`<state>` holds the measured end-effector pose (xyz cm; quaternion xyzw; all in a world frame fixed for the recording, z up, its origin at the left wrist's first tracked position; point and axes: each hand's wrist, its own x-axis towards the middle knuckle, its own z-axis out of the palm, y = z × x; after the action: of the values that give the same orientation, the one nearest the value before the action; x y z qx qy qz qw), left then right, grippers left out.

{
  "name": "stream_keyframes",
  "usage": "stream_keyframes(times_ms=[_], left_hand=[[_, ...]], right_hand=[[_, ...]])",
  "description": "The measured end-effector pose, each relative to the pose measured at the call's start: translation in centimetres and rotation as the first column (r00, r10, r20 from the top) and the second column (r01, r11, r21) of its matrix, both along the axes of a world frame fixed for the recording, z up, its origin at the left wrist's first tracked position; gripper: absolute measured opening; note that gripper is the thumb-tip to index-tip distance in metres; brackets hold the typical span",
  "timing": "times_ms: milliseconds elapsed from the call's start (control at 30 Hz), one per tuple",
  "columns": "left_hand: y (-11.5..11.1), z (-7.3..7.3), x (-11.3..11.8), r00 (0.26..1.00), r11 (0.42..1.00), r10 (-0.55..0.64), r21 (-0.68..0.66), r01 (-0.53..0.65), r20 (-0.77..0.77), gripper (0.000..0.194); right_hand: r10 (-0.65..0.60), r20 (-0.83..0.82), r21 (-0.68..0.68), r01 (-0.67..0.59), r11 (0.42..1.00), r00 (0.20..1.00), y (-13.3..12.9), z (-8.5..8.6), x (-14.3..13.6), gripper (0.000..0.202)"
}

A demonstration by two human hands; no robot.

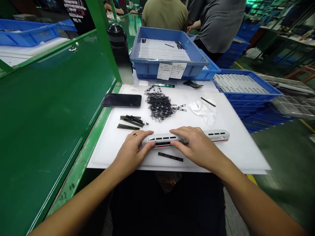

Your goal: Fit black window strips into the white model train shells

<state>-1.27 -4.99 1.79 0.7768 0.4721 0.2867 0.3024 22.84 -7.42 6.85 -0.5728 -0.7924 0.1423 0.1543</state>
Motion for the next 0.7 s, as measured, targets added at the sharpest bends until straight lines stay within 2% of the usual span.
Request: stream_keyframes(times_ms=[167, 300, 433, 533, 700], left_hand=[[-0.2, -0.3, 0.0, 1.000, 0.998, -0.009, 0.063, 0.009, -0.010, 0.035], [-0.5, -0.3, -0.1, 0.999, 0.994, -0.024, 0.110, 0.028, -0.033, 0.034], [-0.6, -0.3, -0.1, 0.997, 0.990, -0.041, 0.132, 0.049, -0.065, 0.034], [-0.5, -0.2, -0.1, 0.996, 0.989, -0.053, 0.137, 0.063, -0.077, 0.034], [-0.5, -0.4, -0.2, 0.995, 0.987, -0.064, 0.142, 0.074, -0.076, 0.034]], right_hand=[[-0.052, -0.058, 0.050, 0.055, 0.997, 0.997, -0.7, -0.5, -0.5, 0.023], [-0.060, -0.055, 0.186, 0.070, 0.980, 0.997, -1.6, -1.9, -0.6, 0.025], [-0.011, -0.001, 0.324, 0.011, 0.946, 1.000, -2.2, -3.2, -0.3, 0.029], [0.003, 0.024, 0.333, -0.011, 0.943, 1.000, -2.4, -3.5, -0.1, 0.034], [-0.025, -0.032, 0.346, 0.034, 0.938, 0.999, -2.7, -3.6, -0.3, 0.031]])
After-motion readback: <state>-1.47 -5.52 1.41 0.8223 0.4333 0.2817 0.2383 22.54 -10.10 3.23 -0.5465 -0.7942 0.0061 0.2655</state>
